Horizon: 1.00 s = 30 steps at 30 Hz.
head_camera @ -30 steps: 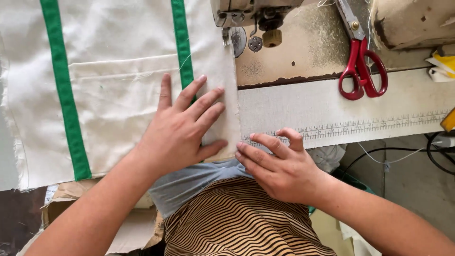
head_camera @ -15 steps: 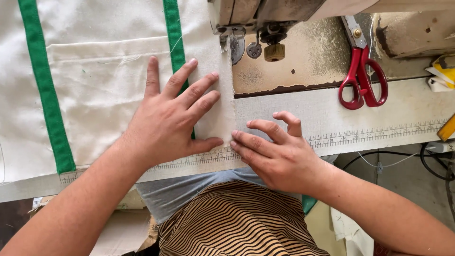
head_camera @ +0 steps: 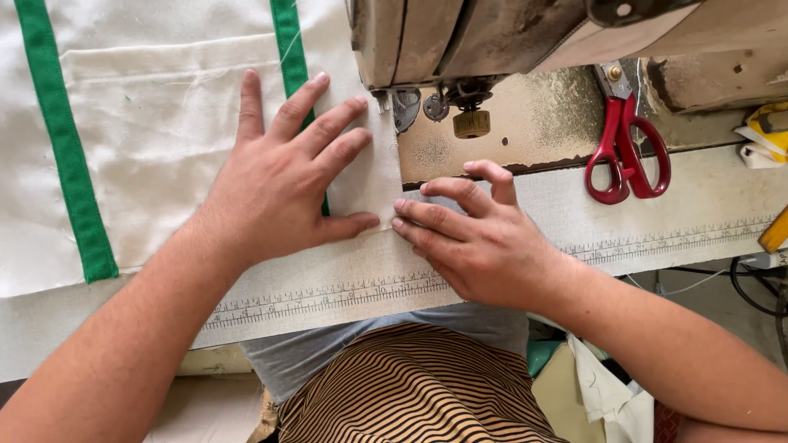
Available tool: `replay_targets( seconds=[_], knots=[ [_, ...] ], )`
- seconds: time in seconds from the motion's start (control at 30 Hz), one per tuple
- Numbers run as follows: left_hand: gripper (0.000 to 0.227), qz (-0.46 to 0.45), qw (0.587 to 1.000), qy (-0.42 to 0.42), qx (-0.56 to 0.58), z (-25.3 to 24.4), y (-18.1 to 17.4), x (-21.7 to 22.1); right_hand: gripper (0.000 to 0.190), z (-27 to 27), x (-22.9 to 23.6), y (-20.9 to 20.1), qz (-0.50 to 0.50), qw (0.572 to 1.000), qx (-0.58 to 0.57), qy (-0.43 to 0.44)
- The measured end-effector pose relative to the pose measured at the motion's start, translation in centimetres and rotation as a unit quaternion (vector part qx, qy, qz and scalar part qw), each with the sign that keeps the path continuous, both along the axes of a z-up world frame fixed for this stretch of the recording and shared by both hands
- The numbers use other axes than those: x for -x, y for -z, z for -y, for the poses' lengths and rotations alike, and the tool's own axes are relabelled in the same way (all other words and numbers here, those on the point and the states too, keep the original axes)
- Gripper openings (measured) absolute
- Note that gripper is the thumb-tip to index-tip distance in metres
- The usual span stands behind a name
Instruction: Sewing green straps onto a white fabric bag using an industrial sewing machine and trimming threads with scissors.
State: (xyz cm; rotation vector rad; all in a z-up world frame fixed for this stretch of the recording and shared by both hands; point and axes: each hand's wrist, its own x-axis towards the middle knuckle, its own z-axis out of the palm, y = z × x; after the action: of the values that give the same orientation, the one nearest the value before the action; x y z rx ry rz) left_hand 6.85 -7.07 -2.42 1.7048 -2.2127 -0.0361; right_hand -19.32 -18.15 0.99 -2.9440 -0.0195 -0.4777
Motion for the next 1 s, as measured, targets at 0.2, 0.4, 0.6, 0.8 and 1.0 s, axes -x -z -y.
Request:
replay_targets(
  seconds=[0.2, 0.4, 0.6, 0.8, 1.0],
  knots=[
    [0.088, -0.004, 1.000, -0.004, 0.002, 1.0, 0.0, -0.8, 0.025, 1.1, -0.5, 0.3, 0.015, 1.000, -0.004, -0.001],
    [0.090, -0.002, 1.000, -0.011, 0.001, 2.1, 0.1, -1.7, 0.029, 2.5, -0.7, 1.4, -0.002, 1.000, 0.026, 0.007],
    [0.091, 0.009, 1.000, -0.021, -0.011, 3.7, 0.1, -2.7, 0.028, 3.7, -1.7, 1.5, 0.009, 1.000, 0.026, 0.010],
    [0.082, 0.023, 1.000, -0.011, -0.005, 5.2, 0.8, -4.4, 0.035, 5.0, -2.6, 2.4, -0.014, 0.998, 0.056, 0.030],
    [0.082, 0.044, 0.999, -0.028, -0.003, 6.6, 0.6, -5.2, 0.039, 6.0, -3.2, 1.7, 0.007, 0.997, 0.074, 0.028]
  ],
)
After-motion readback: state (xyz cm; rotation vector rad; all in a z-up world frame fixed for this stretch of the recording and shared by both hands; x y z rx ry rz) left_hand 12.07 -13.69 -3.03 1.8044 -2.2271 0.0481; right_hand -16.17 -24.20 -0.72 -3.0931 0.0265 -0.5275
